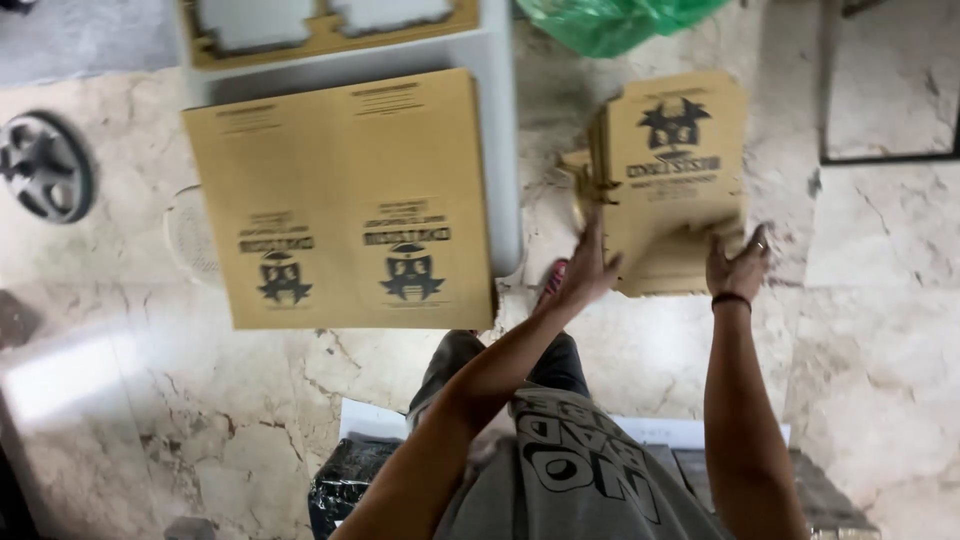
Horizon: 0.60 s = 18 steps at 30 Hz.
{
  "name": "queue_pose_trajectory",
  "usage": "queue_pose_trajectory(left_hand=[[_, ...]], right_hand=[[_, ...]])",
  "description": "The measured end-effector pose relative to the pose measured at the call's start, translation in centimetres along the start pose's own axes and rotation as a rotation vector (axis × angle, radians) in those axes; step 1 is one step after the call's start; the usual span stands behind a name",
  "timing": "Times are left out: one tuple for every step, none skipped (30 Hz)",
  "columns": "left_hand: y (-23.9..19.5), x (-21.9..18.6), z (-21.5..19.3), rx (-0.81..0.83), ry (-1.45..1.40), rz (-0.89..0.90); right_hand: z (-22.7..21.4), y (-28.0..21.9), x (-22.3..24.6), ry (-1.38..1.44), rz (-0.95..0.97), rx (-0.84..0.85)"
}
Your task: The person is punching out waste material from pre-cut cardboard sheets and folding them into their final shape.
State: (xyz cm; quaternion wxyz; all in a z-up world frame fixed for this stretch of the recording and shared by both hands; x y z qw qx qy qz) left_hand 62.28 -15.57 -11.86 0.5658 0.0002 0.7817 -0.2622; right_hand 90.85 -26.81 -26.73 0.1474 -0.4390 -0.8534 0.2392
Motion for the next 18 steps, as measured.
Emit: queue_pose_trajectory(left_hand=[[-2.7,-2.1,-2.5,0.119,0.009,0.173],[-5.6,-4.1,-5.0,0.237,0.024,0.346],[-6.9,-2.1,-7.5,0.217,0.022,0.349],[-8.3,-0.1,-10.2,0.049,0.188,0.464],[-9.3,2.0,-13.3,-0.136,0.361,0.578],[-10.8,2.4,-18.8,-0.171,0.366,0.582],[-12.4,2.6,-24.4,-0.32,0.574,0.62],[-14.3,2.9,-30.1,-0.471,0.783,0.647],[-15.1,3.8,-34.2,-0.489,0.781,0.639],[-15.9,5.4,-39.0,-0.696,0.727,0.288],[-16.3,7.0,-43.5,-0.874,0.641,-0.063],[-15.7,10.7,-47.3,-0.88,0.624,-0.063],[-16.1,15.1,-51.2,-0.843,0.462,-0.324],[-16.5,19.4,-54.8,-0.795,0.295,-0.581],[-17.0,19.0,-55.9,-0.793,0.289,-0.565],[-17.4,18.6,-56.8,-0.669,0.307,-0.557],[-17.0,17.9,-57.9,-0.537,0.333,-0.535],[-16.1,17.1,-59.4,-0.529,0.338,-0.507]], right_hand=[[-1.4,-2.6,1.5,0.135,-0.182,-0.358],[-2.7,-5.4,2.9,0.277,-0.371,-0.711],[-3.5,-9.1,5.2,0.278,-0.392,-0.711],[-3.8,-12.7,7.6,0.374,-0.424,-0.477],[-3.9,-15.9,10.8,0.465,-0.468,-0.242],[-2.6,-18.9,12.4,0.466,-0.504,-0.243],[-0.9,-21.7,13.9,0.573,-0.405,-0.024],[0.9,-24.6,15.5,0.665,-0.302,0.201],[2.1,-27.0,17.0,0.656,-0.318,0.204],[3.2,-29.2,18.6,0.694,-0.313,0.133],[3.9,-31.4,20.0,0.732,-0.301,0.05],[5.2,-30.9,20.8,0.722,-0.311,0.04],[6.6,-31.6,21.0,0.649,-0.376,-0.129],[7.8,-32.3,21.1,0.572,-0.442,-0.295],[8.0,-32.5,20.8,0.577,-0.443,-0.31],[8.1,-32.6,20.4,0.457,-0.433,-0.375],[8.3,-32.7,20.3,0.346,-0.407,-0.447],[7.5,-32.4,22.5,0.359,-0.395,-0.47]])
Point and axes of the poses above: each hand's wrist, its own y-axis towards the middle knuckle, its own z-axis out of the palm, x = y × z, the point moved 2 cm from there along y, towards the middle knuckle, and after that the axes turned 13 degrees about -y, right-handed, at the moved point
